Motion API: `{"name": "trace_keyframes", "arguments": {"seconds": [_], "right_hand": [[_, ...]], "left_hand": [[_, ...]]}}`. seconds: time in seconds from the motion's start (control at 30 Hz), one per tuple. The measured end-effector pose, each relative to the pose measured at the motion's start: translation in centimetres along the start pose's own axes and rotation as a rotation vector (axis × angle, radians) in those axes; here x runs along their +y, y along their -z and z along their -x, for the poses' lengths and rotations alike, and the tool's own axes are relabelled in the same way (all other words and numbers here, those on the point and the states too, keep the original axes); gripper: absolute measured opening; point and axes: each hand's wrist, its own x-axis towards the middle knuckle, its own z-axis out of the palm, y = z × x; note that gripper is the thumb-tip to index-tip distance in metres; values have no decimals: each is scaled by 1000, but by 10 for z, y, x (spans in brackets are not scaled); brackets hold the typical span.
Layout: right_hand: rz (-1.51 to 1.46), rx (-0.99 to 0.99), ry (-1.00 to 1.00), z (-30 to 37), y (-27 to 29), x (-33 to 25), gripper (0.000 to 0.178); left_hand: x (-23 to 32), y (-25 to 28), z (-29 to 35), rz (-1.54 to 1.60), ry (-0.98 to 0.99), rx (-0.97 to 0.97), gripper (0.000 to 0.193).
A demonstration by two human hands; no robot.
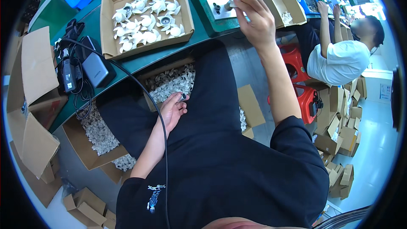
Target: Assembling small plastic and electronic components using a manual press machine at a factory workstation.
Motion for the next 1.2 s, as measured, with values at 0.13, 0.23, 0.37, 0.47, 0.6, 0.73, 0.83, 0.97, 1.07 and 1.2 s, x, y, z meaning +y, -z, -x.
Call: {"name": "trace_keyframes", "arguments": {"seconds": [0.13,0.23,0.37,0.47,0.6,0.73,0.83,0.97,1.07,1.2], "right_hand": [[3,52,45,4,-3,3,29],[75,2,49,3,1,3,28],[-26,-83,-21,-2,11,-4,25],[-144,-9,-124,-2,19,-1,22],[-540,89,-623,3,21,25,20],[-398,134,-560,-4,14,25,17],[-350,145,-506,2,8,19,16],[-417,160,-531,10,7,26,16],[-383,152,-437,7,9,20,18],[-230,109,-148,2,2,8,20]], "left_hand": [[-1,-2,1,-48,4,-5,13],[-2,-4,-3,-50,-9,-3,13],[-7,0,3,-51,-27,10,17],[-7,2,5,-50,-43,25,19],[-8,3,7,-35,-62,57,19],[-5,6,8,-19,-75,82,19],[-4,7,7,-8,-78,99,19],[-3,5,7,-44,-63,94,20],[-3,6,3,-40,-25,74,14],[-2,6,3,-30,-14,87,13]]}}
